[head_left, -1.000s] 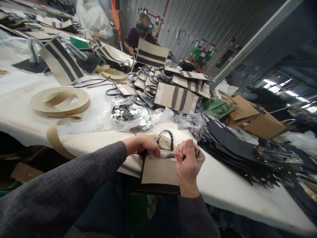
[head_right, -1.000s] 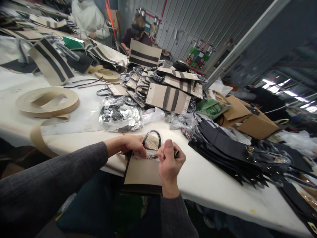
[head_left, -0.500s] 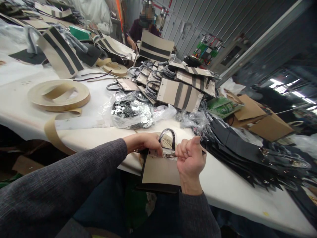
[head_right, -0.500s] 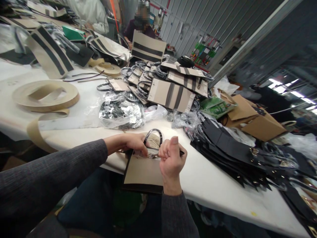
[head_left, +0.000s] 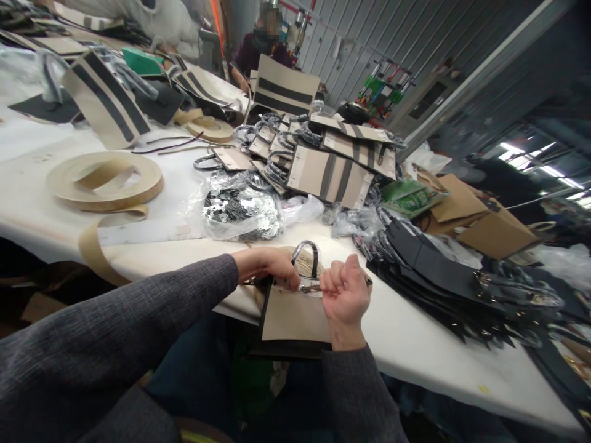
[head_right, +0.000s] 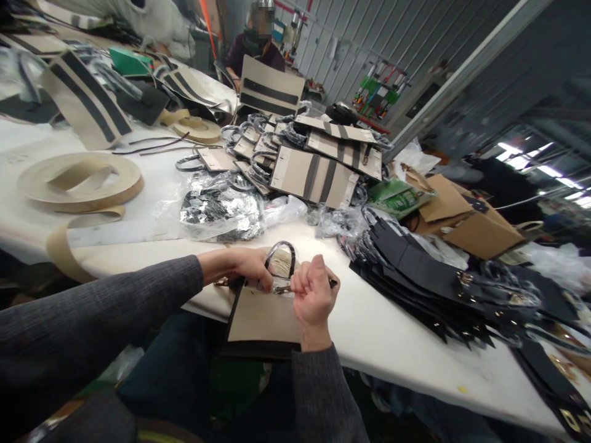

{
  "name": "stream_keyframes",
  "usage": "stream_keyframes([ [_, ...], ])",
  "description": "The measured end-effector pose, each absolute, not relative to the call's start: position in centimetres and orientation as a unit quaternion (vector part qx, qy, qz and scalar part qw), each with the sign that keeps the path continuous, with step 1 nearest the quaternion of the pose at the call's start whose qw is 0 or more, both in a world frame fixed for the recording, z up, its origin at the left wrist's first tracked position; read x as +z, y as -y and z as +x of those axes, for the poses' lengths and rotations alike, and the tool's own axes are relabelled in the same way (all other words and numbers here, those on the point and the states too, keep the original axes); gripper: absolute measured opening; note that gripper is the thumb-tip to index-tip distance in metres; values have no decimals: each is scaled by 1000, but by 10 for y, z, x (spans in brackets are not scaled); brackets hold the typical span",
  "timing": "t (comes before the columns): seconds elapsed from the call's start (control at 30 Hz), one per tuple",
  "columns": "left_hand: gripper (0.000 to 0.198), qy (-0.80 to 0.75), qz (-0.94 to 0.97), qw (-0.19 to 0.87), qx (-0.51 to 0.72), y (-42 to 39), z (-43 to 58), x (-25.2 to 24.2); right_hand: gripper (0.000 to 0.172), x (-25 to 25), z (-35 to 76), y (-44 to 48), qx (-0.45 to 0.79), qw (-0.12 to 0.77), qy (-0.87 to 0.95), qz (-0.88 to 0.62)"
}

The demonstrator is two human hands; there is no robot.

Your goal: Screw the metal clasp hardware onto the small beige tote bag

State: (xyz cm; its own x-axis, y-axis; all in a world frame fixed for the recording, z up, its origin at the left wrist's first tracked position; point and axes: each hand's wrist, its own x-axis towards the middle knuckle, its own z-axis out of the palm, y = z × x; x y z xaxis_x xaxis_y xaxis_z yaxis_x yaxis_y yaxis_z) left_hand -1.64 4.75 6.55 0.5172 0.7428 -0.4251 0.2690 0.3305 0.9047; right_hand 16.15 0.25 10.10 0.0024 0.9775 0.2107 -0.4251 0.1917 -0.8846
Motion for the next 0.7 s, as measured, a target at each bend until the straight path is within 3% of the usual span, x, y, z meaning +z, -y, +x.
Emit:
stream_keyframes([
  [0.17,31,-443,546,687,185,-45,-21,65,72,111,171,-11,597,592,449,-302],
  [0.53,33,-441,535,696,186,-45,-20,65,75,111,148,-4,500,661,439,-347],
  [0.7,27,-469,545,673,172,-42,-21,67,76,113,169,-5,552,643,417,-328],
])
